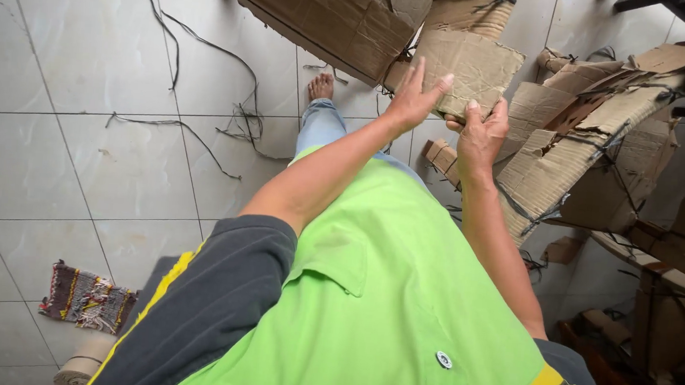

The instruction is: Wrapping cardboard around wooden furniture frames and securing it with string for protection during transport.

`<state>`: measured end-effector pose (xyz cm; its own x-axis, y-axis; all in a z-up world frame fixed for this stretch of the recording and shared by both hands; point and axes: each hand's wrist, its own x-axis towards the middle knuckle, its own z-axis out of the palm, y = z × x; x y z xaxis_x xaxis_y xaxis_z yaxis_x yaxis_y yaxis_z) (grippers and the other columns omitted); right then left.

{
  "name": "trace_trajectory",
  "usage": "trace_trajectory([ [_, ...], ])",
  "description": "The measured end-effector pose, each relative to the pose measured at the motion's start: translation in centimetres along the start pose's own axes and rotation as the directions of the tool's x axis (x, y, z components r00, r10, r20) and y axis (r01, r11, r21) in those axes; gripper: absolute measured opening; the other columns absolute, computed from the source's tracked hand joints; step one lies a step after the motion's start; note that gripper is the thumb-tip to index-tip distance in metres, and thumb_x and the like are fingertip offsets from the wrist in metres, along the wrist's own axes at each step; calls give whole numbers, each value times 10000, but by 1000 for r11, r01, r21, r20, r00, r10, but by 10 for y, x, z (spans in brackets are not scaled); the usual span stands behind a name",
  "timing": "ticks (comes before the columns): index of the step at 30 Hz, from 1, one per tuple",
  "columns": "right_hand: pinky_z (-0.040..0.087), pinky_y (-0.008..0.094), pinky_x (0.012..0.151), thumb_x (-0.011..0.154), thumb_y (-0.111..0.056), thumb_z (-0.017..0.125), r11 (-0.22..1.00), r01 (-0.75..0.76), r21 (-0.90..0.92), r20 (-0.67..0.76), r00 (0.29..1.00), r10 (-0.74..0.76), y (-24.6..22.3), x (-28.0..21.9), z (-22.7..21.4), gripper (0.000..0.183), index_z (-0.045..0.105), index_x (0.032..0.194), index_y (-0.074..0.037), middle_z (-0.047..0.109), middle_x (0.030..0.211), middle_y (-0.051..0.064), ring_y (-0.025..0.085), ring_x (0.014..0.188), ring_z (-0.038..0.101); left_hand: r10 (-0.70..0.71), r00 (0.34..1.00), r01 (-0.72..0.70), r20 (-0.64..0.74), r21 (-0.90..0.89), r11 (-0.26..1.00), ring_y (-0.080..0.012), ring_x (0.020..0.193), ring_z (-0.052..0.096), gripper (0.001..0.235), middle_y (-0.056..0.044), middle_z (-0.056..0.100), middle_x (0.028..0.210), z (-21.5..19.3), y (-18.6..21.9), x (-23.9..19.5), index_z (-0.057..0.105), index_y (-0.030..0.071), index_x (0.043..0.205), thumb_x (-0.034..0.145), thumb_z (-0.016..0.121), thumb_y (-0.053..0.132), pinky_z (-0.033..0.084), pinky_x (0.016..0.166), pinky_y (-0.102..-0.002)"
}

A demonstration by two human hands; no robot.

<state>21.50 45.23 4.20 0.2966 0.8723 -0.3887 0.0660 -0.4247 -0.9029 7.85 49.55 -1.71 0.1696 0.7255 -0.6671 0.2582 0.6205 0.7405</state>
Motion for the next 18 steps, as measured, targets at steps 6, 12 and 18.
trace_trajectory([
  [6, 671, 251, 515, 1033, -61, 579, 984, 105, -145, -151, 980, -127, 17, 24, 10, 170, 562, 1192, -4, 685, 824, 175, 206, 613, 739, -9, 974, -4, 224, 56, 998, -448, 1585, 129, 1115, -282, 99, 1713, -31, 7, 6, 82, 157, 1682, 910, 395, 899, 138, 1279, -591],
  [12, 640, 268, 494, 1030, -75, 668, 962, 189, -197, -180, 958, -225, -4, 20, 31, 107, 606, 1076, -2, 668, 806, 180, 220, 633, 739, 3, 966, -9, 260, 19, 1000, -411, 1593, 148, 1062, -277, 136, 1710, -50, 26, 12, 78, 117, 1672, 950, 282, 868, 148, 1270, -626],
  [18, 506, 456, 659, 1058, -180, 626, 841, 140, -523, -320, 882, -345, 11, 28, 38, 159, 613, 1071, -22, 633, 830, 220, 290, 735, 673, -15, 958, -14, 285, 98, 995, -466, 1578, 142, 1065, -311, 105, 1701, -49, 19, 47, 38, 89, 1670, 971, 300, 850, 163, 1281, -613],
])
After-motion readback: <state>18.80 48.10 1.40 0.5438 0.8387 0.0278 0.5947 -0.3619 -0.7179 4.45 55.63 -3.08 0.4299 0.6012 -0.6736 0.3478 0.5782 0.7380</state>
